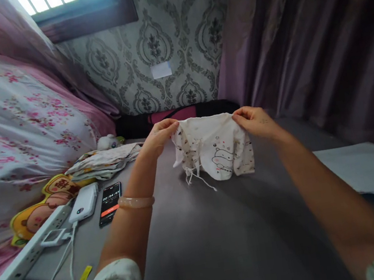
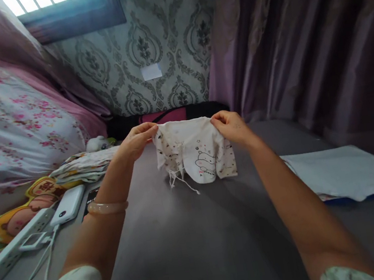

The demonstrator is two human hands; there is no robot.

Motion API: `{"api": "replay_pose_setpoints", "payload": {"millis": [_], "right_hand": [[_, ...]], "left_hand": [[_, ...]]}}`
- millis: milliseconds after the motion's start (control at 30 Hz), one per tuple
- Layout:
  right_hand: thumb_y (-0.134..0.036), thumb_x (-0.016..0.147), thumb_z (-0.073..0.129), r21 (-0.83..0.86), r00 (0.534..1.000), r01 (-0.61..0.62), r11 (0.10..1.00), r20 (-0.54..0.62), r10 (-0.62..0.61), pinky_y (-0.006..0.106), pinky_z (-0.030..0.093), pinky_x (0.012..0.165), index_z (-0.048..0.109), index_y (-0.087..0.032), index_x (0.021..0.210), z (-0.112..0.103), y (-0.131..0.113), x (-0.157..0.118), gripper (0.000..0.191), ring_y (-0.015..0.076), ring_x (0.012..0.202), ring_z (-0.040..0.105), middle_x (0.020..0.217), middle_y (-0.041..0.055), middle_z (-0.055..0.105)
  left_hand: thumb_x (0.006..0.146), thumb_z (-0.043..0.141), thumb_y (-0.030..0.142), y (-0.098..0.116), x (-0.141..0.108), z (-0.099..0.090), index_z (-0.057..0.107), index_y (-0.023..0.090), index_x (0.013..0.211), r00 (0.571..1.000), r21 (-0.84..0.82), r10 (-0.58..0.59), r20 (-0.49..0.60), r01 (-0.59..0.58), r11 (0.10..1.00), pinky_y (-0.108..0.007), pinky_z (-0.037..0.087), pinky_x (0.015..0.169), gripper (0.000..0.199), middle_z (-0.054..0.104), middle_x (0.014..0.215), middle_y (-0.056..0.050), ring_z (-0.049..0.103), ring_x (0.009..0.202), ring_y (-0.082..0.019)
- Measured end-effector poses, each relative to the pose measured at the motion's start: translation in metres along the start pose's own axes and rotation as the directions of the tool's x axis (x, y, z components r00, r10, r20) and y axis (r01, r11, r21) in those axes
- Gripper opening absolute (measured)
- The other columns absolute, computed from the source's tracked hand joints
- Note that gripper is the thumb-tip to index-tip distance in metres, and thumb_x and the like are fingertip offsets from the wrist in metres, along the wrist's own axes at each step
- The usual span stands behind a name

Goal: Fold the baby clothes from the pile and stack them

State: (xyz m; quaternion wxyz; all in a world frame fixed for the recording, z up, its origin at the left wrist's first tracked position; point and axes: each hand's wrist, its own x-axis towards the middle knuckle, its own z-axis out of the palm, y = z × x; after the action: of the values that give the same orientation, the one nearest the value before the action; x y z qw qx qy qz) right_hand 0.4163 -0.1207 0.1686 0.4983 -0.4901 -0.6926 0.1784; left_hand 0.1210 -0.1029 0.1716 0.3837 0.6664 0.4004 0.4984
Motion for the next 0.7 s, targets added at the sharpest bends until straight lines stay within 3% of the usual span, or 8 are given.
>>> {"api": "replay_pose_setpoints", "payload": {"millis": [167, 233, 300, 400, 467, 500, 567, 700], "right_hand": [[-0.042, 0.087, 0.054, -0.140, 0.956, 0.148, 0.979, -0.233, -0.178, 0.032, 0.048, 0.065, 0.065, -0.018, 0.087, 0.009, -0.005, -0.001, 0.026, 0.0175, 0.069, 0.060, 0.076, 0.0037, 0.066], [-0.041, 0.091, 0.051, -0.212, 0.911, 0.224, 0.951, -0.301, -0.281, 0.032, 0.049, 0.068, 0.064, -0.019, 0.092, 0.007, -0.016, -0.010, 0.026, 0.0176, 0.072, 0.061, 0.081, 0.0039, 0.067], [-0.041, 0.093, 0.049, -0.298, 0.858, 0.292, 0.909, -0.339, -0.387, 0.033, 0.049, 0.072, 0.064, -0.021, 0.095, 0.000, -0.031, -0.023, 0.025, 0.0181, 0.078, 0.063, 0.087, 0.0042, 0.068], [-0.038, 0.094, 0.050, -0.410, 0.801, 0.361, 0.838, -0.323, -0.504, 0.034, 0.050, 0.078, 0.066, -0.024, 0.097, -0.018, -0.056, -0.047, 0.021, 0.0187, 0.082, 0.064, 0.090, 0.0034, 0.069], [-0.037, 0.093, 0.053, -0.428, 0.801, 0.385, 0.818, -0.285, -0.526, 0.034, 0.050, 0.077, 0.067, -0.027, 0.098, -0.031, -0.071, -0.060, 0.018, 0.0186, 0.080, 0.064, 0.090, 0.0018, 0.070], [-0.037, 0.093, 0.054, -0.425, 0.815, 0.386, 0.819, -0.258, -0.518, 0.033, 0.051, 0.076, 0.067, -0.028, 0.098, -0.037, -0.077, -0.065, 0.017, 0.0185, 0.079, 0.065, 0.090, 0.0013, 0.070], [-0.037, 0.091, 0.055, -0.411, 0.859, 0.365, 0.835, -0.197, -0.472, 0.032, 0.051, 0.073, 0.069, -0.031, 0.098, -0.045, -0.084, -0.070, 0.016, 0.0185, 0.079, 0.065, 0.091, 0.0007, 0.071], [-0.036, 0.090, 0.057, -0.362, 0.956, 0.268, 0.893, -0.018, -0.294, 0.029, 0.049, 0.069, 0.070, -0.026, 0.096, -0.039, -0.071, -0.065, 0.017, 0.0173, 0.079, 0.065, 0.089, -0.0009, 0.071]], "left_hand": [[0.090, 0.051, 0.035, 0.001, -0.001, 0.020, 0.059, 0.019, 0.084, 0.951, 0.188, 0.210, -0.228, -0.169, 0.968, -0.022, 0.039, 0.062, 0.019, 0.051, 0.067, 0.002, 0.049, 0.066, -0.011], [0.091, 0.051, 0.035, 0.009, -0.011, 0.025, 0.061, 0.020, 0.087, 0.857, 0.377, 0.386, -0.341, -0.252, 0.891, -0.025, 0.041, 0.069, 0.018, 0.052, 0.073, 0.001, 0.050, 0.074, -0.013], [0.092, 0.052, 0.034, 0.022, -0.029, 0.026, 0.064, 0.021, 0.092, 0.720, 0.587, 0.575, -0.388, -0.288, 0.757, -0.031, 0.041, 0.079, 0.018, 0.053, 0.080, -0.002, 0.051, 0.084, -0.016], [0.091, 0.055, 0.034, 0.047, -0.060, 0.018, 0.067, 0.023, 0.098, 0.575, 0.814, 0.765, -0.288, -0.274, 0.512, -0.038, 0.039, 0.087, 0.018, 0.053, 0.086, -0.003, 0.049, 0.092, -0.020], [0.090, 0.056, 0.033, 0.066, -0.077, 0.008, 0.068, 0.023, 0.100, 0.479, 0.894, 0.857, -0.190, -0.276, 0.353, -0.041, 0.038, 0.086, 0.018, 0.052, 0.087, -0.004, 0.049, 0.090, -0.020], [0.090, 0.056, 0.032, 0.074, -0.083, 0.003, 0.069, 0.024, 0.101, 0.459, 0.908, 0.876, -0.147, -0.288, 0.303, -0.041, 0.038, 0.086, 0.019, 0.053, 0.087, -0.005, 0.050, 0.089, -0.020], [0.089, 0.056, 0.032, 0.085, -0.089, -0.007, 0.069, 0.026, 0.100, 0.491, 0.913, 0.869, -0.069, -0.319, 0.253, -0.041, 0.038, 0.086, 0.018, 0.054, 0.088, -0.004, 0.050, 0.089, -0.021], [0.090, 0.053, 0.034, 0.069, -0.078, -0.015, 0.069, 0.025, 0.092, 0.750, 0.895, 0.661, 0.018, -0.307, 0.324, -0.041, 0.037, 0.086, 0.019, 0.058, 0.086, -0.003, 0.051, 0.089, -0.021]]}}
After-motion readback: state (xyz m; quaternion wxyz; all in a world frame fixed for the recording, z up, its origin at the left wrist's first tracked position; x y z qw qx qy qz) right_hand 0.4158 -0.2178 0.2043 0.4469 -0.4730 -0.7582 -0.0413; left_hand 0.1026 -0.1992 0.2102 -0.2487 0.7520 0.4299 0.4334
